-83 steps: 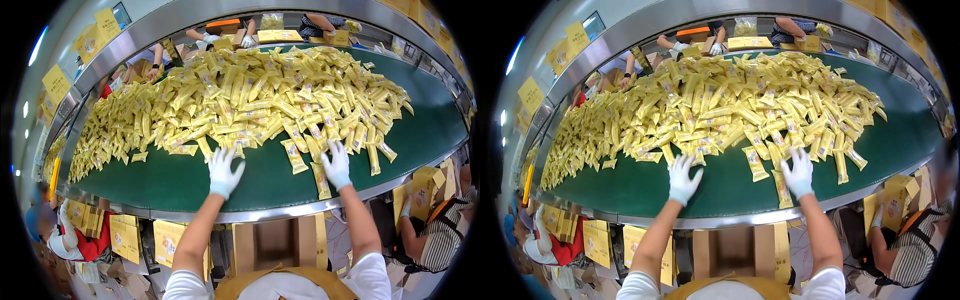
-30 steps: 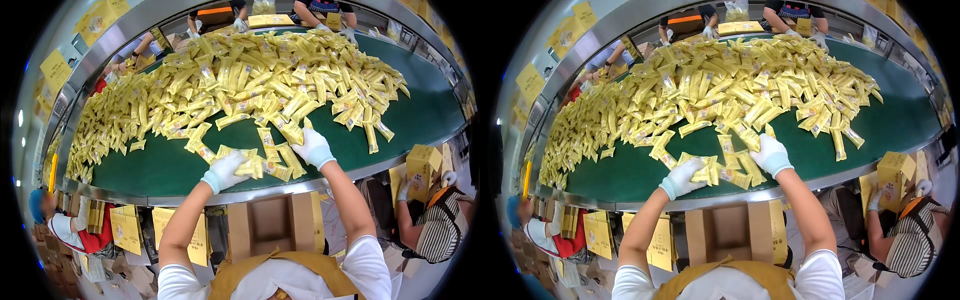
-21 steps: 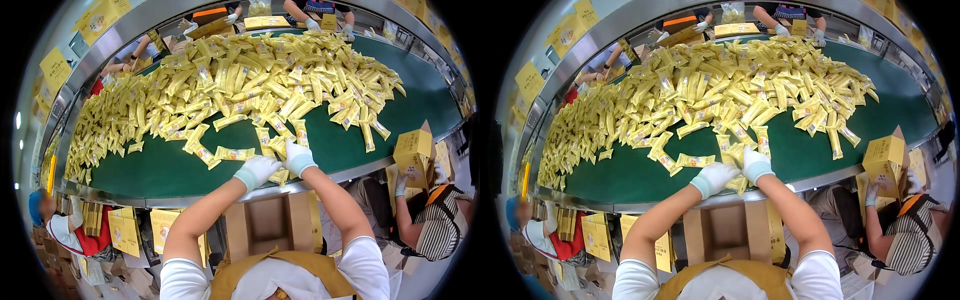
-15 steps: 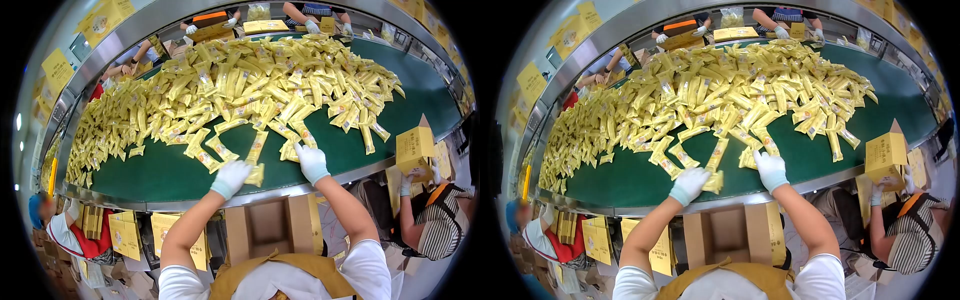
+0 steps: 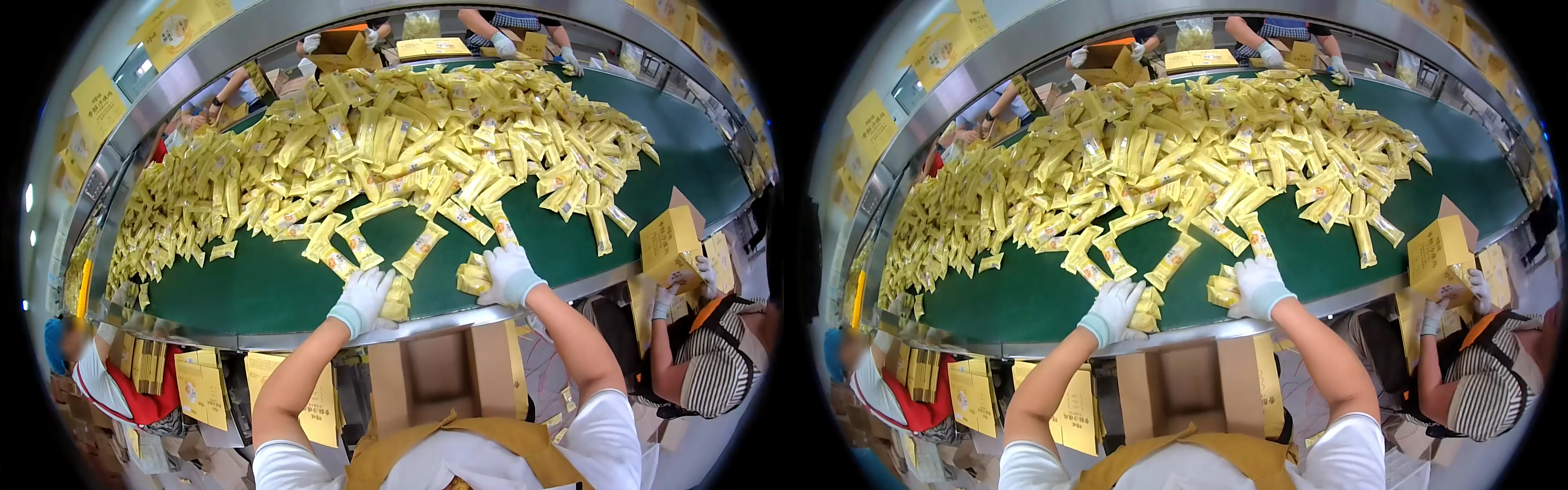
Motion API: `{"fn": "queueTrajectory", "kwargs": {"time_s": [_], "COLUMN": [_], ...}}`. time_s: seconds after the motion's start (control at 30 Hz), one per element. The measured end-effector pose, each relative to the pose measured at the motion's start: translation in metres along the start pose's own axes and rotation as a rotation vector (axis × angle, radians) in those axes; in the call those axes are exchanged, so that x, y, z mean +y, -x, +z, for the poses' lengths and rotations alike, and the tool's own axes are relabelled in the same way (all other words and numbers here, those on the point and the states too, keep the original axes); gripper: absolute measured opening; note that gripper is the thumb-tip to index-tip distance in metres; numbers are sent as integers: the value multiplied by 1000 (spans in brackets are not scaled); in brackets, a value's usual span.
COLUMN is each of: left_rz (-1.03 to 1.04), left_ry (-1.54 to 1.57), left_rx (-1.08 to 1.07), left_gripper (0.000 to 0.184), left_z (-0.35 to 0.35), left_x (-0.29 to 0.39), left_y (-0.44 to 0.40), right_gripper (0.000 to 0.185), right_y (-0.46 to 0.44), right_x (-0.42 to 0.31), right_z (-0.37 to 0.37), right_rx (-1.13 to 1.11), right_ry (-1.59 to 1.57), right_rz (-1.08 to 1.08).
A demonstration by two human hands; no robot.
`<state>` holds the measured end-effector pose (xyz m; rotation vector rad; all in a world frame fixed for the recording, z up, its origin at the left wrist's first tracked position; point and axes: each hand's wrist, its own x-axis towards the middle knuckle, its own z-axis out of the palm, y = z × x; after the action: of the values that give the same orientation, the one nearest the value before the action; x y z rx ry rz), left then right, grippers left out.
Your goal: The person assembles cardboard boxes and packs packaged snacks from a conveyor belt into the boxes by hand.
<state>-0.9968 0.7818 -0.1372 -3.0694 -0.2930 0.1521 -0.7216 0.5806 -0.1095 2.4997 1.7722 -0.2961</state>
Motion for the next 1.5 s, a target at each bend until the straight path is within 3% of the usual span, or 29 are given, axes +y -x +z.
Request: {"fn": "queueTrajectory", "kwargs": {"time_s": [0.07,0.13,0.17,0.27,0.3,0.33,0.4,0.53,0.63,0.67,0.73,0.83,0.93,1.03,1.23,1.37,1.47,1.5], "left_rz": [-60,-162,-159,-271,-369,-348,-332,-350,-310,-221,-196,-88,-111,-137,-266,-286,-342,-306], "left_ry": [89,274,317,1391,1873,2100,2023,1372,1026,779,454,287,78,162,203,276,595,810], "left_rx": [-114,-245,6,35,130,197,182,84,-143,-133,-261,-231,-166,-69,-49,34,272,427], "left_gripper": [117,116,106,88,65,52,51,72,87,94,92,92,93,99,128,128,129,129], "left_z": [-11,-21,-10,-7,-21,-30,-27,1,-48,-41,-62,-55,-44,-23,-16,-11,-4,3], "left_x": [4,3,1,-10,0,5,1,0,23,28,46,49,36,23,30,23,6,-3], "left_y": [0,-5,1,-22,-21,-31,-60,-120,-117,-123,-114,-95,-70,-38,-25,-20,-3,5], "right_gripper": [94,91,93,99,102,102,103,104,94,91,86,83,86,84,106,114,119,121], "right_y": [-13,-42,-58,-102,-108,-112,-120,-84,-51,-40,-24,1,12,15,15,22,38,51], "right_x": [-2,6,9,17,20,18,13,15,28,31,39,22,4,1,-21,-28,-11,-10], "right_z": [-19,-24,-33,-30,-30,-23,-2,-15,-9,-7,6,12,25,32,20,-3,-8,-27], "right_rx": [21,190,168,91,-42,-24,10,-134,-83,-89,-13,89,193,323,111,-13,215,26], "right_ry": [-58,-247,-332,-693,-824,-790,-716,-493,-263,-223,-314,-253,-156,-114,-135,-237,-914,-1336], "right_rz": [-10,19,57,140,131,161,219,175,36,-11,-96,-140,-136,-153,36,173,36,89]}}
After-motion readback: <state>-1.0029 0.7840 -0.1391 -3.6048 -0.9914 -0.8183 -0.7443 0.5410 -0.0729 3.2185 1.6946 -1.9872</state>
